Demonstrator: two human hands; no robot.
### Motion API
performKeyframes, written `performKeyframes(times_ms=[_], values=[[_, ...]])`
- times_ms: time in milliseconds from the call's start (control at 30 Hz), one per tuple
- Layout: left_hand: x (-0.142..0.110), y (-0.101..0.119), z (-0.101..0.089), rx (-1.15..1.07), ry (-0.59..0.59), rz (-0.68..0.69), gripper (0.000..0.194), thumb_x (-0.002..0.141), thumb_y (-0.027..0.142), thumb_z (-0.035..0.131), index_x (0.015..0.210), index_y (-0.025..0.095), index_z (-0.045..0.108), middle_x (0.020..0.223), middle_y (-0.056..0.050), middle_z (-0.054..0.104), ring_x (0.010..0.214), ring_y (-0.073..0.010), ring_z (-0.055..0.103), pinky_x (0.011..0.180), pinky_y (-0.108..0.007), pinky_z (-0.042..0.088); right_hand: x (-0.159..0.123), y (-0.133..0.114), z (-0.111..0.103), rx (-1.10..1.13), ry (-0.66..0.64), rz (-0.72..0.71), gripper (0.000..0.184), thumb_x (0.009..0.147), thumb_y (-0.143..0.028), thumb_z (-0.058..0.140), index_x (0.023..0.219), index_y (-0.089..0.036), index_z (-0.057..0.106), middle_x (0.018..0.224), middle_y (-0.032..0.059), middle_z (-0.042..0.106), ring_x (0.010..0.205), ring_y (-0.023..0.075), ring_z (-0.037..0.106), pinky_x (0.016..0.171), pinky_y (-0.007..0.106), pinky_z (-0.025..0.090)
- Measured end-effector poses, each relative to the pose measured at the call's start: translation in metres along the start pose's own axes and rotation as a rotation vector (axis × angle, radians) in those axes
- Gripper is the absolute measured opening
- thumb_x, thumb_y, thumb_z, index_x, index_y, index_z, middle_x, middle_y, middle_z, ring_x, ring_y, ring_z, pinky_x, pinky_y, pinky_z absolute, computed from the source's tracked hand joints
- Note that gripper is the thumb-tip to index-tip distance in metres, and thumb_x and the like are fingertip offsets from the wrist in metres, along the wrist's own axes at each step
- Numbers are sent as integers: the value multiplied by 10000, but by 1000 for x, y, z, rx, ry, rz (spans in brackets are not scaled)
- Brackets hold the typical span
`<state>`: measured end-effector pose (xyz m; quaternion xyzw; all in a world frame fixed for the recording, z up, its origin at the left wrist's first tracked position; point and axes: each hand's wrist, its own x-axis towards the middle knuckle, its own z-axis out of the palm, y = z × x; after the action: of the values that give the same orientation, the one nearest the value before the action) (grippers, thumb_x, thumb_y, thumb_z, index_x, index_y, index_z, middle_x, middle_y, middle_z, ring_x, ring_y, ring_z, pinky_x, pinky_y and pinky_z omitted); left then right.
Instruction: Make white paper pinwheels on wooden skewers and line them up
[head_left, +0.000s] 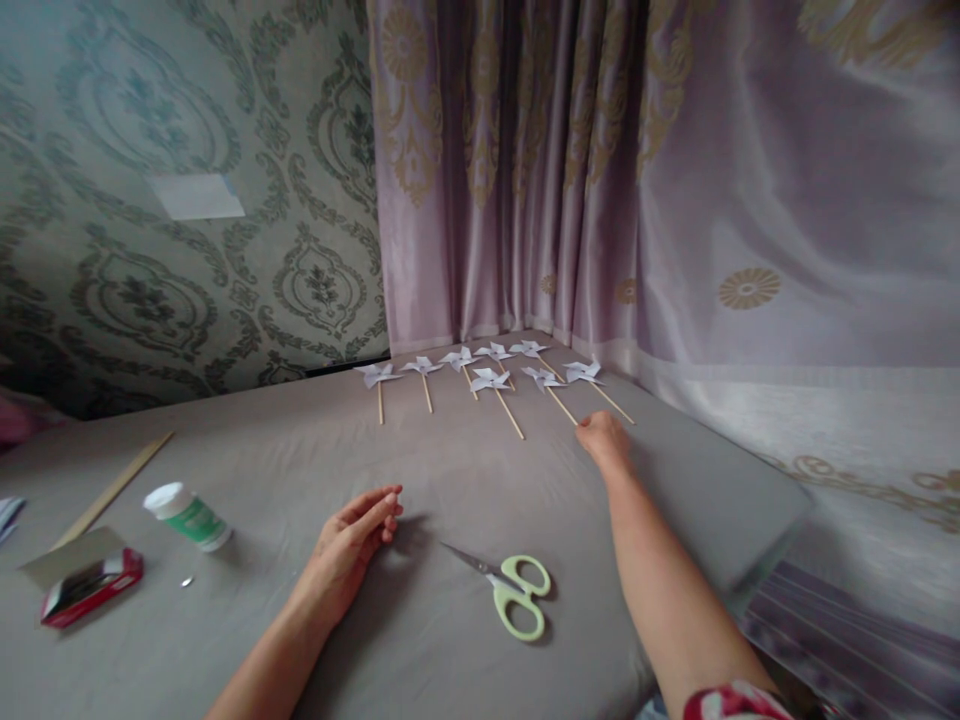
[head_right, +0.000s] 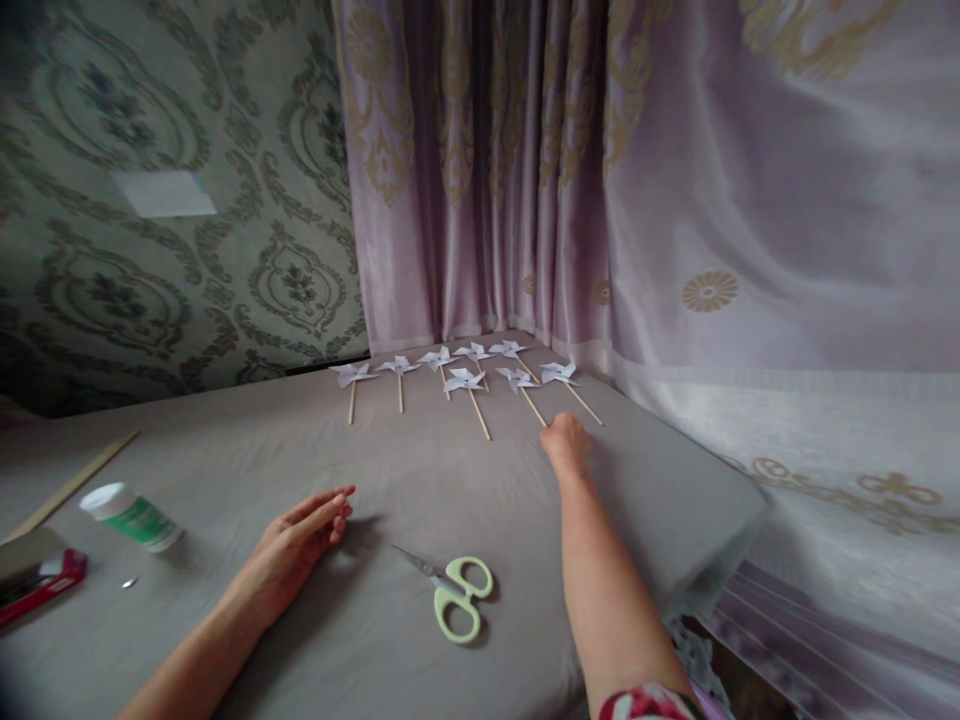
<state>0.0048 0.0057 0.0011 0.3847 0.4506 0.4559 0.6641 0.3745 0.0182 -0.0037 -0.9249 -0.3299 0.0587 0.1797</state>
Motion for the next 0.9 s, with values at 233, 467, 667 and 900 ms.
performKeyframes(times_ms=[233, 467, 667, 900], values=[[1, 0, -1, 11, -4, -1, 472, 524, 327, 855, 903, 82, 717, 698, -45, 625, 565, -73, 520, 524, -178, 426, 1, -9, 4, -20, 3, -47, 291, 840, -209, 476, 1023, -194, 702, 1057, 139, 692, 1005, 258, 652, 780, 319, 493], [0, 1, 1, 8, 12, -15, 485, 507, 317, 861, 903, 76, 718, 701, -48, 629, 575, -77, 526, 526, -175, 430, 2, -14, 6, -36, 18, -73, 296, 863, -215, 460, 1049, -198, 689, 1087, 141, 681, 1013, 246, 647, 783, 302, 484], [0, 1, 0, 11, 8, -15, 480, 512, 329, 860, 901, 85, 720, 699, -45, 625, 570, -75, 521, 525, -172, 432, 2, -16, 6, -40, 28, -88, 306, 879, -213, 432, 1047, -192, 687, 1079, 147, 677, 1015, 237, 645, 786, 302, 486], [1, 1, 0, 9, 1, -23, 508, 500, 336, 872, 909, 81, 713, 704, -41, 629, 576, -75, 532, 526, -163, 434, 3, -15, 8, -39, 41, -87, 300, 889, -234, 434, 1061, -188, 676, 1089, 145, 669, 1016, 233, 642, 786, 301, 485]])
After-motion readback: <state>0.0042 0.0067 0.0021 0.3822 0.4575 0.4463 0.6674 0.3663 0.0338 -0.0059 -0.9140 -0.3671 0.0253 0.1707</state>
